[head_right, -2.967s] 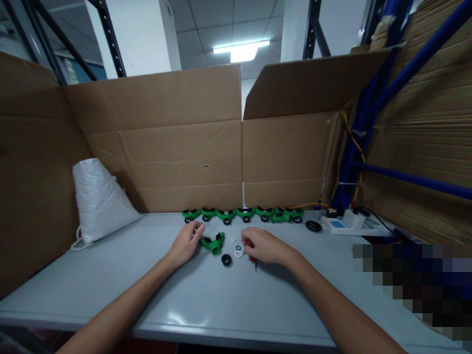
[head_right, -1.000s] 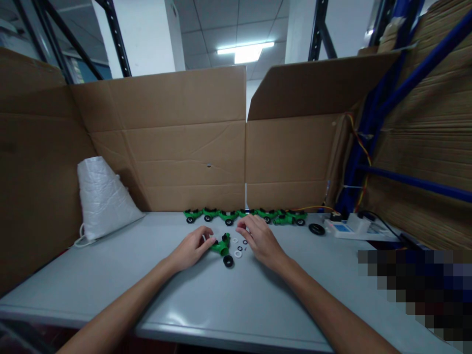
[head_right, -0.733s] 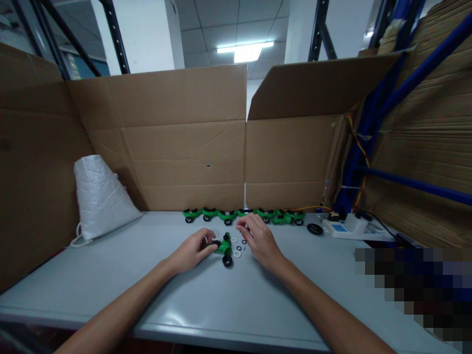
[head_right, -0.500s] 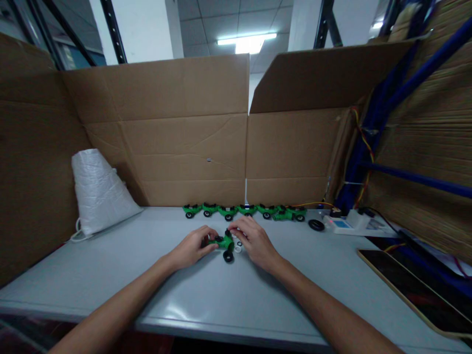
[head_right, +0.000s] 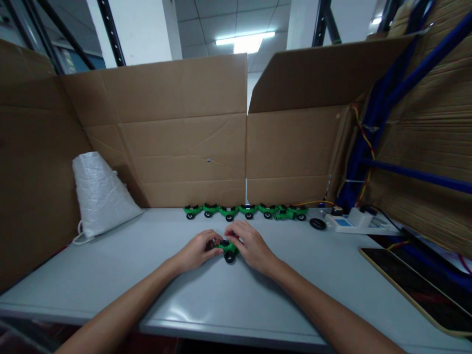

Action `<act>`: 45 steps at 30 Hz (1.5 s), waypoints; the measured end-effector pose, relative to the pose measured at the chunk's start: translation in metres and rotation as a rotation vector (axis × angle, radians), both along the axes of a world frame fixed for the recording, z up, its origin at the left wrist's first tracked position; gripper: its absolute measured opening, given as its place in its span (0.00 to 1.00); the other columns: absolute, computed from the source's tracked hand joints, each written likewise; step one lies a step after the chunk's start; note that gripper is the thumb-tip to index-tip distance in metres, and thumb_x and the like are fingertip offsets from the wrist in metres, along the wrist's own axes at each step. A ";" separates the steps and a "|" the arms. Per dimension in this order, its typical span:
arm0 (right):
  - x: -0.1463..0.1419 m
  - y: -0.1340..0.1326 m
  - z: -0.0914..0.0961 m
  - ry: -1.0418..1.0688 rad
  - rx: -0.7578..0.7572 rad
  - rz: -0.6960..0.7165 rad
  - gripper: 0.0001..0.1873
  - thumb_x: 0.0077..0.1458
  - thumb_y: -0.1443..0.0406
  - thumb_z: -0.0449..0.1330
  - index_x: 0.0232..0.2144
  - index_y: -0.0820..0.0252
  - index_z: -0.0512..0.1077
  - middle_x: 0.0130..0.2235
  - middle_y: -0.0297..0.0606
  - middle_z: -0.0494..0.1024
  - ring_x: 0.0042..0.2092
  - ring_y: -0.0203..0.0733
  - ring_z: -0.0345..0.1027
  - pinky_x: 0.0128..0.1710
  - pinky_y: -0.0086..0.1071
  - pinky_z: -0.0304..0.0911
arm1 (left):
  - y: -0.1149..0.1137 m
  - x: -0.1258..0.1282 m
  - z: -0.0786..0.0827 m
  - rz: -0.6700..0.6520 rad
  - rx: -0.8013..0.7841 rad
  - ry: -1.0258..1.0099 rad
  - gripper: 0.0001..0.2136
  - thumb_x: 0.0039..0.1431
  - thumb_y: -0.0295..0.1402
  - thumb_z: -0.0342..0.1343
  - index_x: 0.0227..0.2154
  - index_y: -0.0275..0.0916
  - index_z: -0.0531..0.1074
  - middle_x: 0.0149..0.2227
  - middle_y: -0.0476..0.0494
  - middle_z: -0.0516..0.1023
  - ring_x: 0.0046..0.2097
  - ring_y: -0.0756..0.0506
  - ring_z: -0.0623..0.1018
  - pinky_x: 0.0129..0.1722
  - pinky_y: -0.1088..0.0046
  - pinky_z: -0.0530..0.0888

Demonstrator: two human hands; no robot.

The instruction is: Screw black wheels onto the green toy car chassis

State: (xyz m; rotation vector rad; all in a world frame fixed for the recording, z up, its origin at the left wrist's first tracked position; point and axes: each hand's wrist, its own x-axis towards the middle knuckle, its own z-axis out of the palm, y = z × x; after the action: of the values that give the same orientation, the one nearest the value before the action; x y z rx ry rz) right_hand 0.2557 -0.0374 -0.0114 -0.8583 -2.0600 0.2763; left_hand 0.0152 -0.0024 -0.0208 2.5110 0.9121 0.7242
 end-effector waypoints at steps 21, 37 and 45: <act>-0.003 0.005 -0.007 -0.185 0.048 0.012 0.09 0.74 0.64 0.53 0.41 0.54 0.73 0.40 0.39 0.77 0.44 0.47 0.68 0.47 0.39 0.62 | -0.005 0.006 0.003 -0.015 0.016 0.028 0.08 0.66 0.38 0.63 0.41 0.39 0.75 0.40 0.45 0.77 0.43 0.44 0.75 0.44 0.71 0.69; -0.004 0.006 -0.006 -0.039 -0.140 0.030 0.05 0.69 0.65 0.58 0.39 0.56 0.74 0.39 0.37 0.78 0.45 0.46 0.69 0.47 0.38 0.62 | -0.006 0.006 0.006 -0.014 0.004 0.015 0.09 0.66 0.39 0.62 0.38 0.39 0.73 0.38 0.46 0.75 0.41 0.45 0.73 0.43 0.71 0.69; -0.007 0.013 -0.013 0.005 -0.230 0.031 0.04 0.67 0.65 0.59 0.38 0.57 0.75 0.38 0.36 0.76 0.43 0.44 0.69 0.44 0.36 0.62 | -0.007 0.005 0.008 -0.027 -0.009 0.024 0.09 0.66 0.39 0.62 0.38 0.39 0.73 0.38 0.46 0.75 0.41 0.45 0.73 0.43 0.71 0.69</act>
State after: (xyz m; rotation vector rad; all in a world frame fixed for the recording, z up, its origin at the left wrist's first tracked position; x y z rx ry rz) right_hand 0.2488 -0.0244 -0.0247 -0.9622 -2.0646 0.5393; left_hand 0.0205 -0.0097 -0.0130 2.5248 0.8858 0.6811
